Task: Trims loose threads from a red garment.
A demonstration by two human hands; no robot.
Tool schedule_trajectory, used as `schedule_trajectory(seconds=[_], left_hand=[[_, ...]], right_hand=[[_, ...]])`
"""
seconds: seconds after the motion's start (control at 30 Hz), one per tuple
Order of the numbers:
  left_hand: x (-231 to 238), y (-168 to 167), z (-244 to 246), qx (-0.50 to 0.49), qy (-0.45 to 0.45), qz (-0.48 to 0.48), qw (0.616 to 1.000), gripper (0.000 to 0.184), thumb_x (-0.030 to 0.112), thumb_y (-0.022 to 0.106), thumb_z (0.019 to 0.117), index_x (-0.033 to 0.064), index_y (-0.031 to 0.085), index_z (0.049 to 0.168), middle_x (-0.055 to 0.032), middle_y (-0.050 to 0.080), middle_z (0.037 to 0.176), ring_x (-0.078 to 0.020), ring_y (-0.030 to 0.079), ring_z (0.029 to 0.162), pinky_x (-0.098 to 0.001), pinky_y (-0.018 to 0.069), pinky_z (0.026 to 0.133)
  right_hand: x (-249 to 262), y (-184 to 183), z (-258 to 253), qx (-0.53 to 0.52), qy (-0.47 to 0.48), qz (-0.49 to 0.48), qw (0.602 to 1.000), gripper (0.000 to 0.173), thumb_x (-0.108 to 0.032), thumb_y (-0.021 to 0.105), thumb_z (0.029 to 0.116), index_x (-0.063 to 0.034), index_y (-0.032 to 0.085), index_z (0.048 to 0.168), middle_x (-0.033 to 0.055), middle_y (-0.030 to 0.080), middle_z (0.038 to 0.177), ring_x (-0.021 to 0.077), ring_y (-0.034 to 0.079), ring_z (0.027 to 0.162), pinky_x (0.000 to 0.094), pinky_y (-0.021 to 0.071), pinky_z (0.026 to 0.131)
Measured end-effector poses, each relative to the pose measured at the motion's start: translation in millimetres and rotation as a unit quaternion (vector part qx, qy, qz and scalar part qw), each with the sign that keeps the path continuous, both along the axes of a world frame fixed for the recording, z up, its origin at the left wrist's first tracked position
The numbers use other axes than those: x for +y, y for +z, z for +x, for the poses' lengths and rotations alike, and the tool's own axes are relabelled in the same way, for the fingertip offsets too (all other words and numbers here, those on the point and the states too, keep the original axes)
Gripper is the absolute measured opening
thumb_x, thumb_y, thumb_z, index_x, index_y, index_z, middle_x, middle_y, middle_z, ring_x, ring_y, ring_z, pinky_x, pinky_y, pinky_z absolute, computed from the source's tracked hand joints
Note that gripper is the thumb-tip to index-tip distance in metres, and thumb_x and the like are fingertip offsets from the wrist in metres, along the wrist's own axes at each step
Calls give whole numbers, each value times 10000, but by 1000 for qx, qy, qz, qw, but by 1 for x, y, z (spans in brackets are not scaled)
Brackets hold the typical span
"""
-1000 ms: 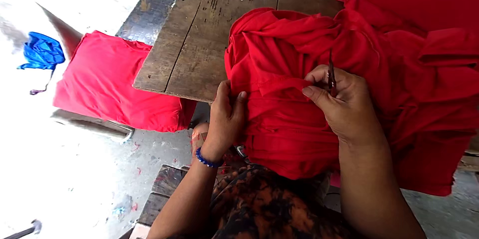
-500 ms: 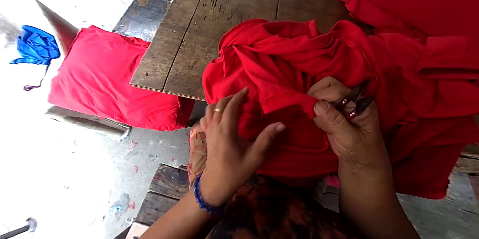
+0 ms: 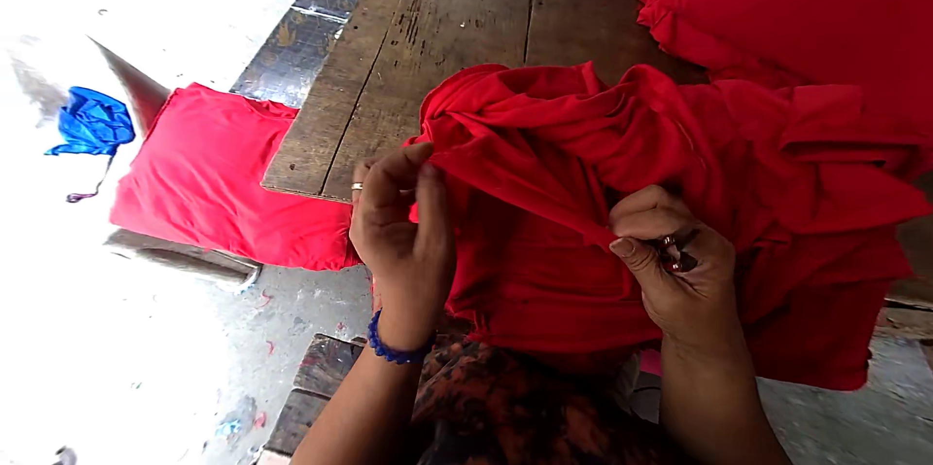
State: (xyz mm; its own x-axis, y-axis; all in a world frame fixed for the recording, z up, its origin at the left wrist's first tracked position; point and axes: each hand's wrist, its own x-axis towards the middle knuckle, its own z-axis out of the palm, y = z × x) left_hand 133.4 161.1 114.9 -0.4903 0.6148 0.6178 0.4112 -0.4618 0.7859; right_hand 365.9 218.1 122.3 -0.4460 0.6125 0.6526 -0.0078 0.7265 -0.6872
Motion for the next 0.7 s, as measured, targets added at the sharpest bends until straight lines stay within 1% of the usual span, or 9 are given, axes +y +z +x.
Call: schedule_trajectory(seconds=[0.07,0.13,0.23,0.33,0.4,0.47,0.57,0.67,0.7], left_hand=[[-5,-2,-1,-76,-35,-44,996,180,174,487,1092,94,638,1150,83,652,927,10,635,780,-169,539,691],[-8,-5,0,-117,-62,-69,989,166,207,442,1111,135,591,1098,79,610,846,3,605,679,-157,522,595],[-9,-10,3,-162,-91,-63,981,164,209,381,1123,157,513,1041,67,520,700,-16,499,509,-156,452,460],[-13,-10,4,-217,-100,-66,969,174,210,378,1125,149,518,1041,61,479,635,-35,465,452,-172,440,414],[-19,-4,8,-272,-123,-80,951,179,191,355,1130,131,507,1059,39,609,690,-55,613,521,-193,543,471],[-25,2,12,-388,-167,-92,902,222,200,329,1134,119,529,1080,-37,709,875,-103,720,674,-212,590,526],[-27,5,15,-527,-218,-59,819,273,236,298,1136,131,546,1094,-58,702,979,-136,736,829,-267,624,648],[-22,-3,15,-554,-271,14,787,162,196,403,1112,203,471,1258,-52,673,1048,-160,732,891,-319,640,763],[-19,-6,15,-549,-283,36,785,259,108,447,1087,209,433,1325,-69,677,1089,-185,737,930,-346,637,814]], right_hand=[[0,-1,-1,-26,-4,28,999,40,-117,618,1017,-95,636,989,-41,593,1019,-22,588,959,115,507,823],[0,-2,-3,-48,-6,43,998,30,-96,605,1015,-82,622,994,-24,580,1016,-23,583,943,110,509,814],[-1,-2,-3,-42,-21,45,998,41,-95,607,1018,-81,637,993,-22,582,1025,-16,584,942,120,508,812],[-3,-1,0,-61,-61,80,993,57,-96,596,1025,-63,638,1003,-6,590,1050,-9,592,977,127,511,839],[-5,-1,4,-98,-79,110,986,90,-90,582,1029,-29,634,990,37,592,1040,3,594,972,128,506,848],[-7,-4,7,-131,-87,129,979,99,-67,592,1007,-9,661,964,79,616,1010,37,608,948,144,512,836],[-9,-9,7,-172,-107,155,967,139,-92,604,1006,-19,708,951,121,660,985,88,635,905,169,515,773],[-10,-11,5,-198,-116,172,958,158,-91,596,1006,-24,729,955,143,678,982,127,643,866,207,511,721],[-10,-11,5,-205,-120,178,955,164,-90,596,1003,-29,737,946,145,685,977,136,646,847,218,509,699]])
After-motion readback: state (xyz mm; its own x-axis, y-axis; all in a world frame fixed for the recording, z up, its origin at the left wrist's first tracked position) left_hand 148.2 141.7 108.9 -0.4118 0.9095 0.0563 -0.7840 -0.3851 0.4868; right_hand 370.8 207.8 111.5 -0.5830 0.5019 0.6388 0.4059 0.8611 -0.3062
